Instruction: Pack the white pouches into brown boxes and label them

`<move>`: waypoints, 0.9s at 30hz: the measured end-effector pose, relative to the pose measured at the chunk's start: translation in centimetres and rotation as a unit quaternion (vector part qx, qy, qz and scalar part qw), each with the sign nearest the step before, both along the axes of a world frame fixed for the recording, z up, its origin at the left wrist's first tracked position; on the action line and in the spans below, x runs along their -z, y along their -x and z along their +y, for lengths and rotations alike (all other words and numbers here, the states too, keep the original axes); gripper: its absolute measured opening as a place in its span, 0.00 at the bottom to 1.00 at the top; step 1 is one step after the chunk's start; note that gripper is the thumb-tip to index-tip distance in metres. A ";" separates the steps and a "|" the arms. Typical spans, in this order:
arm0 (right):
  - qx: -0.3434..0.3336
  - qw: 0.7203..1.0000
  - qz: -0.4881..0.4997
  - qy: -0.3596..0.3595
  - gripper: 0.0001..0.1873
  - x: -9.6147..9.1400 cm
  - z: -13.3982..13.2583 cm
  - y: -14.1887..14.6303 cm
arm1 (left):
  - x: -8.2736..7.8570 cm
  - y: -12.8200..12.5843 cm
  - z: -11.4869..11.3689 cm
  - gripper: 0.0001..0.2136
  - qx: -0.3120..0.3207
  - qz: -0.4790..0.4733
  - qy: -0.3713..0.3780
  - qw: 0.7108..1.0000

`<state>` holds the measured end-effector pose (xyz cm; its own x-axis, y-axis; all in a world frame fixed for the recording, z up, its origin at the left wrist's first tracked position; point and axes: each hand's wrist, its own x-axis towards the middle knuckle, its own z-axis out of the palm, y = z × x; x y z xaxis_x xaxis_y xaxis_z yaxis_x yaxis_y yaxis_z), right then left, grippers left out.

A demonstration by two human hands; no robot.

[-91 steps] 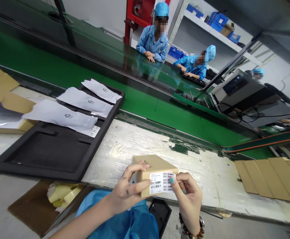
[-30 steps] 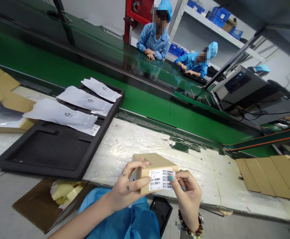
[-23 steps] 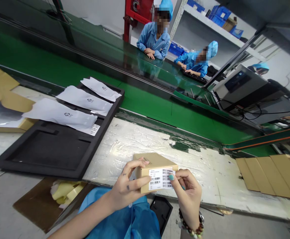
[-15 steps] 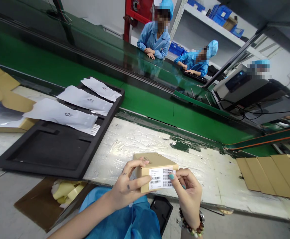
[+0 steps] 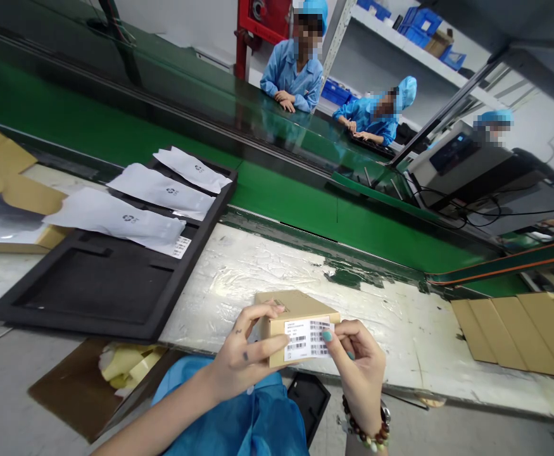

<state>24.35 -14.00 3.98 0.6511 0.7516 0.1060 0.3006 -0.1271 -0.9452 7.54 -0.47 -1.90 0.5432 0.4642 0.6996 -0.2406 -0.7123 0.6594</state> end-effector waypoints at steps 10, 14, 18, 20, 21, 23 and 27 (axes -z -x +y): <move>0.006 0.994 -0.105 0.003 0.05 -0.4 0.0 0.8 | 0.1 0.0 0.0 0.19 0.003 0.002 0.002 1.000; 0.067 0.944 -0.318 0.060 0.07 -0.7 0.5 1.6 | -0.1 0.0 -0.2 0.19 0.001 0.001 -0.009 1.000; 0.138 0.911 -0.382 0.075 0.26 -0.2 1.3 2.2 | -0.6 -0.3 -0.2 0.22 -0.010 -0.017 0.009 1.000; 0.119 0.907 -0.398 0.063 0.31 0.6 1.6 3.4 | -0.6 -0.3 -0.1 0.25 -0.014 -0.023 0.015 1.000; 0.094 0.902 -0.417 0.065 0.31 1.1 1.8 4.4 | -0.5 -0.3 0.0 0.26 -0.017 -0.023 0.018 0.999; 0.034 0.892 -0.446 0.072 0.33 2.1 2.1 6.9 | -0.1 -0.3 0.1 0.27 -0.031 -0.018 0.032 0.999; -0.032 0.907 -0.418 0.037 0.45 2.2 2.7 10.1 | 0.8 0.0 0.2 0.26 -0.078 0.018 0.046 0.996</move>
